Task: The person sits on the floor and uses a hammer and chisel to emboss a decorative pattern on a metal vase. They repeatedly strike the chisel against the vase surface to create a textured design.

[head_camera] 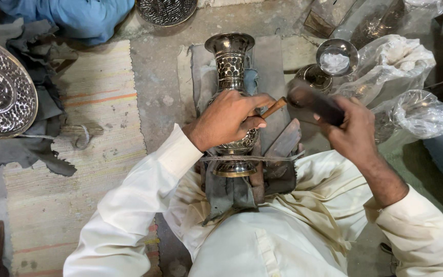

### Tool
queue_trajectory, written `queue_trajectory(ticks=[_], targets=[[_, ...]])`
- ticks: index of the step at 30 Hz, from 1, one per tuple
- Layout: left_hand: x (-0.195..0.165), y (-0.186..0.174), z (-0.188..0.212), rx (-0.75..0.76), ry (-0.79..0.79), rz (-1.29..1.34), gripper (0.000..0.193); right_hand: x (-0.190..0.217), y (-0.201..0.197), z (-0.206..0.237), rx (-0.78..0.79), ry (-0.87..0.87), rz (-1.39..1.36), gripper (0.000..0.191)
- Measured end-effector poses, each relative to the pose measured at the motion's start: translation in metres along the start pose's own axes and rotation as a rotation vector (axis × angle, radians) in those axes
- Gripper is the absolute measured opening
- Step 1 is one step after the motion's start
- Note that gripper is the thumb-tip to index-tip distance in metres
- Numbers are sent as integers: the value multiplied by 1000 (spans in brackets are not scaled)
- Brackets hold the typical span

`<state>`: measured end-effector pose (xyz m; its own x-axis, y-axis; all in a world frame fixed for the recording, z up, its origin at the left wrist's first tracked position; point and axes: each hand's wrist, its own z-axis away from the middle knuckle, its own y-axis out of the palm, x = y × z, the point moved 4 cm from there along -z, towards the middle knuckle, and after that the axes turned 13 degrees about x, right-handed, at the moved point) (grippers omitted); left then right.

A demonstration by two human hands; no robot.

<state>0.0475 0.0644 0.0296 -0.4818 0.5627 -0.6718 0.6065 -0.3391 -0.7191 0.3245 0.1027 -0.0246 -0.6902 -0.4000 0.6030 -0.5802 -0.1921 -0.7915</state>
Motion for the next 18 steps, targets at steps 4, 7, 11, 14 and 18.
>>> queue_trajectory(ticks=[4,7,11,14,18], targets=[[2,0,-1,27,-33,-19,36,-3,-3,-1,5,-40,59,30],[4,2,-4,89,-74,8,39,-9,-4,0,0,68,-158,25],[4,2,-5,54,-71,31,39,4,-2,2,-3,-94,313,35],[3,0,-4,58,-47,-12,39,-7,0,1,15,101,-405,27],[3,1,-4,80,-62,0,38,5,-6,0,11,-23,43,30]])
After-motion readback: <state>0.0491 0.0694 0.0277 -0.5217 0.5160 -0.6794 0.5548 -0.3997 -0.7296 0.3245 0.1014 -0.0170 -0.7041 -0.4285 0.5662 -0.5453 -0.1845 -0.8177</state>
